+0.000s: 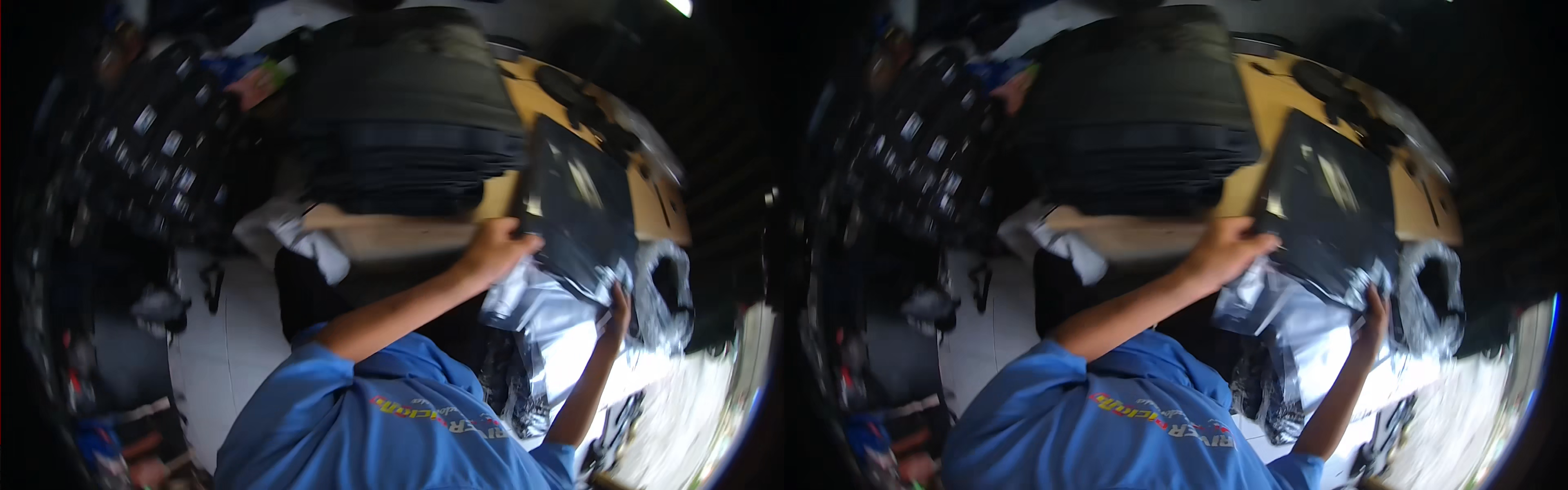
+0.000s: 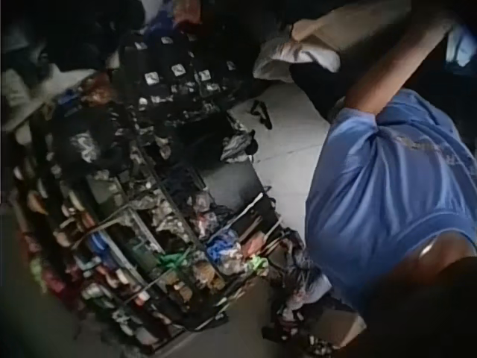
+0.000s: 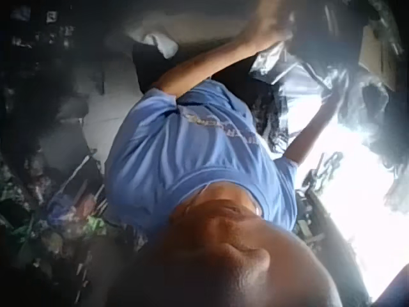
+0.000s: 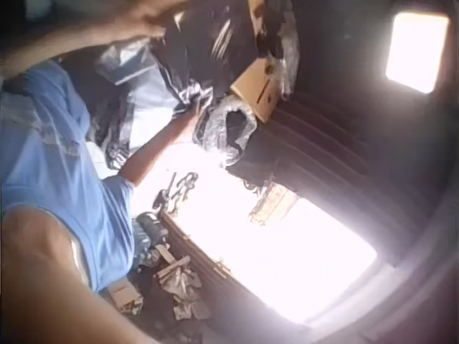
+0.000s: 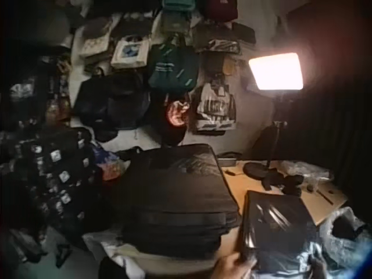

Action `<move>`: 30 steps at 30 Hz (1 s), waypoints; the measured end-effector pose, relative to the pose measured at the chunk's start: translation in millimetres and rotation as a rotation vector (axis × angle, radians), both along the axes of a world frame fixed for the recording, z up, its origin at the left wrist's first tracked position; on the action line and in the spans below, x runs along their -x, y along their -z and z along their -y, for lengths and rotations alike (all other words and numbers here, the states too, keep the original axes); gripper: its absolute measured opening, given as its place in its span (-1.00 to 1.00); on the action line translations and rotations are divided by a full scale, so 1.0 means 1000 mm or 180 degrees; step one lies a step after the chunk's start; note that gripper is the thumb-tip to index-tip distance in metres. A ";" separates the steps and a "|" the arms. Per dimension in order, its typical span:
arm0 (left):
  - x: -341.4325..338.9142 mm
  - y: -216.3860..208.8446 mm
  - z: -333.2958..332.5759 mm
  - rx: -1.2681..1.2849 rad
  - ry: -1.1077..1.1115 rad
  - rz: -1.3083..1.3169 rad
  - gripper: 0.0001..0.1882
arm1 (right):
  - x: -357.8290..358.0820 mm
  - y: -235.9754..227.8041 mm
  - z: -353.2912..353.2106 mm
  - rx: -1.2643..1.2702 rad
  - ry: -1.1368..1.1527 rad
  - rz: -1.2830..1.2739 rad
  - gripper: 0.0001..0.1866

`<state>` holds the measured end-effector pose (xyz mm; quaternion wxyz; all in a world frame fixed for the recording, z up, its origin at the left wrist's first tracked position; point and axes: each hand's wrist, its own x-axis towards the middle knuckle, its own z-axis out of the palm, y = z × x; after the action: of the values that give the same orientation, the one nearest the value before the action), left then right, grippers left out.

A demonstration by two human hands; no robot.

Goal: The person removes bags from a sack and stacks them on a table, places a strap inside one of the bags, and slides the bag into a clear plastic sleeve.

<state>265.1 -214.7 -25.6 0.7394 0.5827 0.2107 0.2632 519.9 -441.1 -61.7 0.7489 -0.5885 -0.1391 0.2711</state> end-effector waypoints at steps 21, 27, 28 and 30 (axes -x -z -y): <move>0.272 -0.169 -0.019 -0.2331 -0.3460 0.1760 -0.75 | 0.252 -0.318 -0.299 -0.0459 -0.1886 0.1781 -0.38; 0.452 -0.097 0.043 -0.1128 -0.5097 0.1442 -0.71 | 0.449 -0.247 -0.341 -0.0325 -0.5324 0.1365 -0.61; 0.475 -0.078 0.060 -0.1019 -0.5357 0.0926 -0.73 | 0.474 -0.217 -0.350 0.0106 -0.5240 0.1903 -0.55; 0.518 -0.020 0.069 -0.0559 -0.5429 0.0551 -0.75 | 0.506 -0.143 -0.366 0.0190 -0.5509 -0.0040 -0.62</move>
<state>-252.4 -283.4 -5.7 0.2548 0.2583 0.4981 0.7875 13.4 -75.2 81.1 0.2642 -0.2935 -0.5268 0.7526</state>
